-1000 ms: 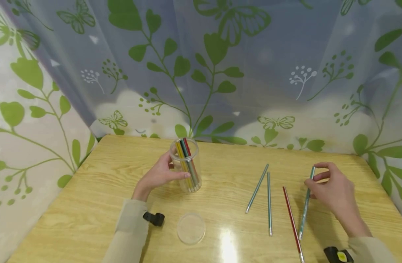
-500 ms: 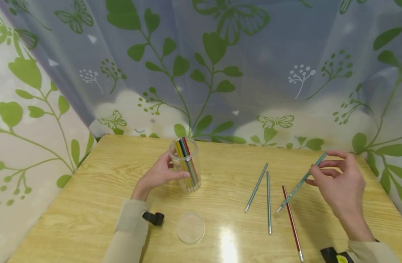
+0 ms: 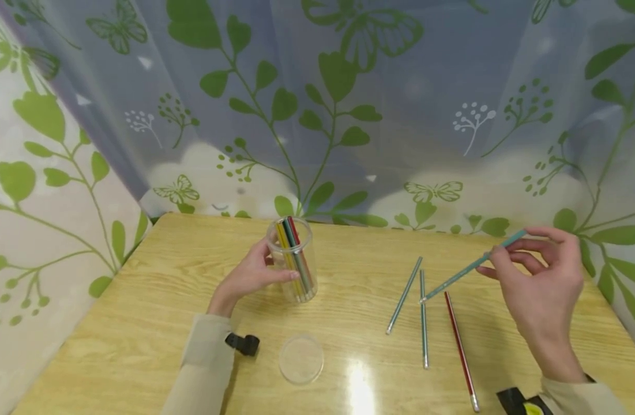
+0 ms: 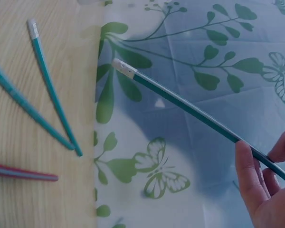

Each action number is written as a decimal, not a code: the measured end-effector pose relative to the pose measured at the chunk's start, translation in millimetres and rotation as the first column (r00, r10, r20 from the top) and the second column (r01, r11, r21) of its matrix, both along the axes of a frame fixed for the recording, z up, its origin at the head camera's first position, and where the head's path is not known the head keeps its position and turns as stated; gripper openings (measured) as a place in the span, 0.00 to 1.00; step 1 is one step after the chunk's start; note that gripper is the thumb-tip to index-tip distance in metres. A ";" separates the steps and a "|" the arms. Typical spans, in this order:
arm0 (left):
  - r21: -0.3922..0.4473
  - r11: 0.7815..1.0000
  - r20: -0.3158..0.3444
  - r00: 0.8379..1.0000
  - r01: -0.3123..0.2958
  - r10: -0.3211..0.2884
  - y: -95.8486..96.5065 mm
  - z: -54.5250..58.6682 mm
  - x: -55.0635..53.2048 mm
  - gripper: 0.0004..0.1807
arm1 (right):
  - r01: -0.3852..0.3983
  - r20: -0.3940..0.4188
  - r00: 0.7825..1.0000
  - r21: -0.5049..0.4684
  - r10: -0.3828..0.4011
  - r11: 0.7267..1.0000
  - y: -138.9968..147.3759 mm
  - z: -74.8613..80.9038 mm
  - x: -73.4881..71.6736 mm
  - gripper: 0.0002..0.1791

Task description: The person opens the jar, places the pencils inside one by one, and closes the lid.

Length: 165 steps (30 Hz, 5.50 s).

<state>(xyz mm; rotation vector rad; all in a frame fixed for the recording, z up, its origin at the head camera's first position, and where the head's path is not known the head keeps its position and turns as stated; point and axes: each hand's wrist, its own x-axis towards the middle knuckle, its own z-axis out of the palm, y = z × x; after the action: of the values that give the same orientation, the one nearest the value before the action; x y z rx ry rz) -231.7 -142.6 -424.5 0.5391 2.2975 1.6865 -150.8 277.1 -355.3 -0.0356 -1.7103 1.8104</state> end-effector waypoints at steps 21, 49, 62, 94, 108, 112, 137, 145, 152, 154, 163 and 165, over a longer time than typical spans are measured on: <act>0.001 1.000 0.013 1.000 -0.006 0.006 0.0 0.8 0.9 0.50 | -0.126 -0.418 0.908 -0.202 0.031 0.971 -40.2 21.8 -4.0 0.21; -0.007 1.000 0.008 1.000 -0.006 0.006 1.1 0.9 -0.4 0.51 | -0.284 -0.463 0.879 -0.311 0.117 0.907 -108.3 50.7 -28.9 0.20; 0.005 1.000 0.009 1.000 0.002 -0.002 0.4 0.3 0.5 0.48 | -0.288 -0.432 0.889 -0.276 0.150 0.917 -126.4 53.4 -36.5 0.22; 0.002 1.000 -0.055 0.998 0.017 -0.016 0.8 1.6 -1.2 0.48 | -0.427 -0.274 0.871 -0.014 0.408 0.904 -185.7 22.9 -61.4 0.26; 0.012 1.000 -0.048 0.999 0.010 -0.009 1.1 0.7 -1.5 0.49 | -0.388 -0.092 0.896 0.309 0.433 0.868 -195.3 3.4 -60.8 0.20; 0.016 1.000 -0.049 0.999 0.004 -0.003 1.2 1.2 -1.2 0.49 | -0.362 -0.069 0.905 0.388 0.419 0.847 -195.7 -0.6 -61.3 0.18; 0.029 0.999 -0.105 0.994 0.045 -0.042 1.7 0.0 -3.7 0.48 | -0.381 -0.021 0.867 0.615 0.498 0.690 -190.0 -12.0 -66.6 0.03; 0.024 0.999 -0.096 0.995 0.035 -0.033 1.4 -0.2 -3.2 0.48 | -0.357 -0.066 0.852 0.652 0.519 0.669 -182.3 -14.6 -66.2 0.08; 0.022 0.999 -0.104 0.994 0.037 -0.034 1.7 -0.8 -3.1 0.49 | -0.369 0.004 0.884 0.621 0.468 0.691 -164.7 -17.0 -62.6 0.11; 0.020 0.999 -0.105 0.994 0.036 -0.034 1.5 -0.9 -3.0 0.49 | -0.356 0.013 0.896 0.622 0.445 0.698 -155.3 -19.2 -62.1 0.10; 0.013 0.999 -0.080 0.996 0.030 -0.028 0.9 -0.7 -4.6 0.49 | -0.348 0.206 0.937 0.651 0.284 0.675 -97.4 -35.6 -57.8 0.13; 0.014 0.999 -0.077 0.997 0.029 -0.027 0.9 -0.2 -4.3 0.49 | -0.358 0.267 0.934 0.663 0.239 0.657 -85.1 -37.3 -55.7 0.14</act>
<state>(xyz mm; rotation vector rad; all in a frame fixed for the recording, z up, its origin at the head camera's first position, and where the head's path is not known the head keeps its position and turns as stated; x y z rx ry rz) -235.9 -141.7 -424.6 0.6471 2.3202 1.6997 -206.5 192.0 -392.6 0.4722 -2.5522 1.2458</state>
